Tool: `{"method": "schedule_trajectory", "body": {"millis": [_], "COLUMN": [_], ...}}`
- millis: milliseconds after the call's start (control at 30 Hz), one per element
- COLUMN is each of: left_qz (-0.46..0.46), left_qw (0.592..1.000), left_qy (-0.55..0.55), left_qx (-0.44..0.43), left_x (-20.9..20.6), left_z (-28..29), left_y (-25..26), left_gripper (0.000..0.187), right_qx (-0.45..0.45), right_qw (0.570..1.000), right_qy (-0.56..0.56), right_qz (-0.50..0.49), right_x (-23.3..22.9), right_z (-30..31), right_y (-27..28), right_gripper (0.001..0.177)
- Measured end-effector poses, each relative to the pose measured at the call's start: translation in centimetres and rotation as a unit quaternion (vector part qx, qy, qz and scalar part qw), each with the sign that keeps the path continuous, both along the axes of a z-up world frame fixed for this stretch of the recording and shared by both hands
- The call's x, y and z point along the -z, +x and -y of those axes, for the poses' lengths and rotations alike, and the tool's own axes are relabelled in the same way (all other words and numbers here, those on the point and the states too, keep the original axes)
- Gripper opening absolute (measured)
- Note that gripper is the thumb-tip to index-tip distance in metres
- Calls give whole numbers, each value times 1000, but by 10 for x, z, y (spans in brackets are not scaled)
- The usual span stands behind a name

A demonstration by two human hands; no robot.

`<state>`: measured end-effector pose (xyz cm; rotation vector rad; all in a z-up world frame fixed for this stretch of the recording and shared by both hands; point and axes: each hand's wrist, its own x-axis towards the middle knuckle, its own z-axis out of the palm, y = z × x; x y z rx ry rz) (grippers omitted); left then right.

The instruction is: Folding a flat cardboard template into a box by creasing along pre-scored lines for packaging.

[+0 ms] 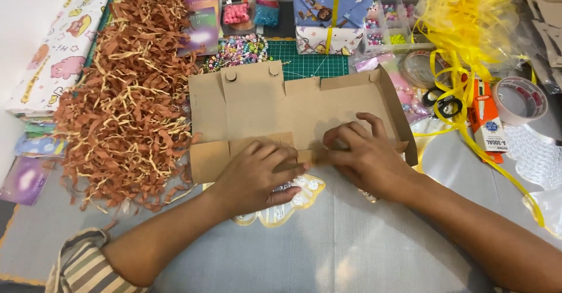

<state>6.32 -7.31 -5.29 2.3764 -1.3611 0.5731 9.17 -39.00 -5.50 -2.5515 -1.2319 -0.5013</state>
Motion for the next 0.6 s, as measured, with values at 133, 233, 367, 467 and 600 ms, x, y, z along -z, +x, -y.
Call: {"method": "schedule_trajectory", "body": {"millis": [133,233,367,467,600], "left_qz": [-36,2,18,14,13], "left_qw": [999,1000,999,999,998], "left_qy": [16,-19,-42,-44,-55], "left_qx": [-7,-20,-28,-26,-19], "left_x": [-6,-3,0,0,-2], "left_z": [1,7,12,12,15], "left_y": [-5,-7,-6,-6,-8], "left_gripper": [42,34,30,31,30], "right_qx": [-50,-73,-73,-59,-31], "right_qw": [996,993,991,993,995], "right_qy": [32,19,-15,-22,-33], "right_qz": [61,95,112,102,92], "right_x": [-18,-16,-25,-28,-24], "right_z": [-14,-19,-21,-14,-14], "right_y": [-8,-11,-11,-7,-9], "right_gripper": [18,17,18,21,19]}}
